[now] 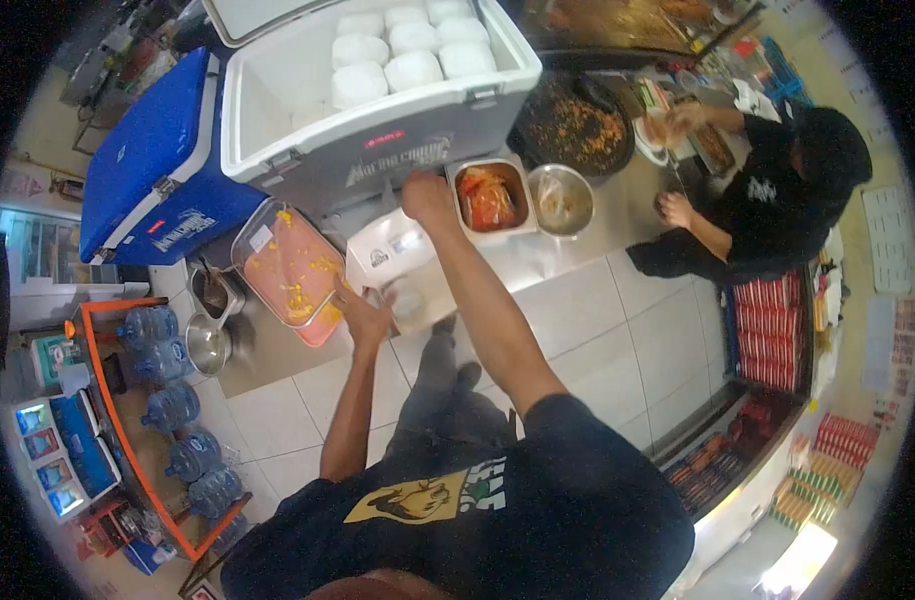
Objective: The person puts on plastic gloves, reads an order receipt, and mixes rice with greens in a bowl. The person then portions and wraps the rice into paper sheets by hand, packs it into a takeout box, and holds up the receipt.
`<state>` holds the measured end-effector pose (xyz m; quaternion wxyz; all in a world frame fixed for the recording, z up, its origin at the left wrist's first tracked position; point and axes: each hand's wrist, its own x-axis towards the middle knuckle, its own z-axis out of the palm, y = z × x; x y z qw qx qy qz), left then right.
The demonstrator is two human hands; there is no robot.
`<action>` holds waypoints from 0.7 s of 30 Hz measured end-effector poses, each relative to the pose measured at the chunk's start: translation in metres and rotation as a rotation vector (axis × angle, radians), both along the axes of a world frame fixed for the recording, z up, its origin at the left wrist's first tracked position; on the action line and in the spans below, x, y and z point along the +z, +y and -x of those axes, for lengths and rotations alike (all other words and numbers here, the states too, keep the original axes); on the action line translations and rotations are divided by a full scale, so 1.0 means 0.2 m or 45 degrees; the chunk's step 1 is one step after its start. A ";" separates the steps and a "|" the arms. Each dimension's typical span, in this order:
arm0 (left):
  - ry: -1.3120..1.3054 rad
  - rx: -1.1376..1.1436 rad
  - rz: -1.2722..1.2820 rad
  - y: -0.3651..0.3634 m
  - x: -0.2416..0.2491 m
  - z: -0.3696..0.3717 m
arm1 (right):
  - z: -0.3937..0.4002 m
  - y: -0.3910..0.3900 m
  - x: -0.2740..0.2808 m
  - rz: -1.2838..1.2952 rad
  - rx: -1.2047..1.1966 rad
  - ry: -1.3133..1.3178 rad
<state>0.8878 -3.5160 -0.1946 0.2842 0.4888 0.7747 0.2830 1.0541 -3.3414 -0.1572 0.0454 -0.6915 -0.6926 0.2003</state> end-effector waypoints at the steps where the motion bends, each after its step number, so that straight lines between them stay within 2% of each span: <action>1: 0.003 0.011 -0.016 0.00 -0.05 -0.04 | 0.01 0.13 -0.15 -0.016 0.011 0.003; 3: -0.024 -0.096 0.103 -0.09 -0.16 -0.06 | -0.02 0.34 -0.53 0.643 -0.071 0.443; 5: -0.399 -0.130 0.103 -0.15 -0.35 -0.03 | 0.02 0.33 -0.62 0.231 -0.025 0.081; 6: -0.554 -0.098 0.136 -0.18 -0.45 -0.03 | 0.04 0.30 -0.54 0.248 -0.129 0.050; 8: -0.639 -0.023 0.252 -0.20 -0.47 -0.04 | 0.06 0.23 -0.35 0.269 -0.267 0.057; 11: -0.693 0.009 0.433 -0.14 -0.39 -0.03 | 0.12 0.17 -0.11 0.202 -0.331 0.084; 13: -0.550 -0.042 0.230 -0.13 -0.44 -0.02 | 0.11 0.01 0.05 -0.591 -0.204 0.077; 14: -0.503 0.007 0.284 -0.10 -0.31 -0.06 | 0.05 -0.08 0.26 -0.776 -0.152 0.132; 15: -0.500 -0.016 0.283 -0.11 -0.28 -0.02 | -0.03 -0.18 0.46 -0.961 -0.100 0.187; 16: -0.137 -0.141 0.260 -0.12 -0.26 0.06 | -0.09 -0.27 0.53 -0.967 -0.119 0.180; 17: 0.221 -0.258 0.220 -0.12 -0.23 0.09 | -0.17 -0.34 0.59 -1.065 -0.115 0.400; 18: 0.006 -0.231 0.109 -0.08 0.04 0.03 | -0.24 -0.41 0.63 -1.159 -0.101 0.621; 19: -0.209 -0.194 0.008 -0.03 0.41 -0.04 | -0.29 -0.49 0.66 -1.163 -0.098 0.616; 20: -0.371 -0.241 -0.117 -0.02 0.64 -0.15 | -0.34 -0.59 0.68 -1.001 -0.212 0.716; 21: -0.464 -0.405 -0.169 -0.02 0.72 -0.24 | -0.39 -0.66 0.70 -0.837 -0.324 0.811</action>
